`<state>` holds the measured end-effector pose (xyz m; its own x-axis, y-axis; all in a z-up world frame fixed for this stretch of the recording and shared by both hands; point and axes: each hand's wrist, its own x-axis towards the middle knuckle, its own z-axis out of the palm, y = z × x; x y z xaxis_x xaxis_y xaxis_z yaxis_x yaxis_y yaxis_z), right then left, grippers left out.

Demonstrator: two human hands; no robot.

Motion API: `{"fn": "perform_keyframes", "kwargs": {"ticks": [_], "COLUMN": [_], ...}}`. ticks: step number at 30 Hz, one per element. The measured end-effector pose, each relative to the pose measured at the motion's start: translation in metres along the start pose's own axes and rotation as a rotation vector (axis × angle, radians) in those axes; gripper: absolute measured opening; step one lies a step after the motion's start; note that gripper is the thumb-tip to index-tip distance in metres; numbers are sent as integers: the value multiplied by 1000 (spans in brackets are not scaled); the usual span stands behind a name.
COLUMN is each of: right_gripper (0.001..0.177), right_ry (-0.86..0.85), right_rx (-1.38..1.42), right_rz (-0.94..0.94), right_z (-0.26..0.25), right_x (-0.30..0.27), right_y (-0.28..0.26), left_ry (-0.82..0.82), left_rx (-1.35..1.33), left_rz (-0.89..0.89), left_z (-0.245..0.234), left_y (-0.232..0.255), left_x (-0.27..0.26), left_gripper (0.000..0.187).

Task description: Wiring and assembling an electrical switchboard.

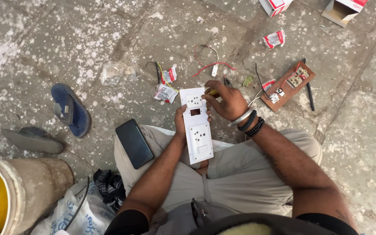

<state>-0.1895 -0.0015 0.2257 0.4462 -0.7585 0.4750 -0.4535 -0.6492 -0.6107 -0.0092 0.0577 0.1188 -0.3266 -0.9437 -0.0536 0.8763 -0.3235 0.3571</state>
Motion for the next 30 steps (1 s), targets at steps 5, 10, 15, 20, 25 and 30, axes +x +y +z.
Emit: {"fn": "perform_keyframes", "kwargs": {"ticks": [5, 10, 15, 20, 25, 30], "right_gripper": [41, 36, 32, 31, 30, 34], "right_ry": [24, -40, -101, -118, -100, -39], "right_rx": [31, 116, 167, 149, 187, 134], "right_rz": [29, 120, 16, 40, 66, 117], "right_z": [0, -2, -8, -5, -1, 6], "right_x": [1, 3, 6, 4, 1, -2], "right_y": [-3, -3, -6, -8, -8, -5], "left_ry": [71, 93, 138, 121, 38, 62], "left_rx": [74, 60, 86, 35, 2, 16], "left_rz": [-14, 39, 34, 32, 48, 47], "left_z": [-7, 2, 0, 3, 6, 6], "left_y": [-1, 2, 8, 9, 11, 11], "left_x": [2, 3, 5, 5, 4, 4], "left_gripper": [73, 90, 87, 84, 81, 85]}}
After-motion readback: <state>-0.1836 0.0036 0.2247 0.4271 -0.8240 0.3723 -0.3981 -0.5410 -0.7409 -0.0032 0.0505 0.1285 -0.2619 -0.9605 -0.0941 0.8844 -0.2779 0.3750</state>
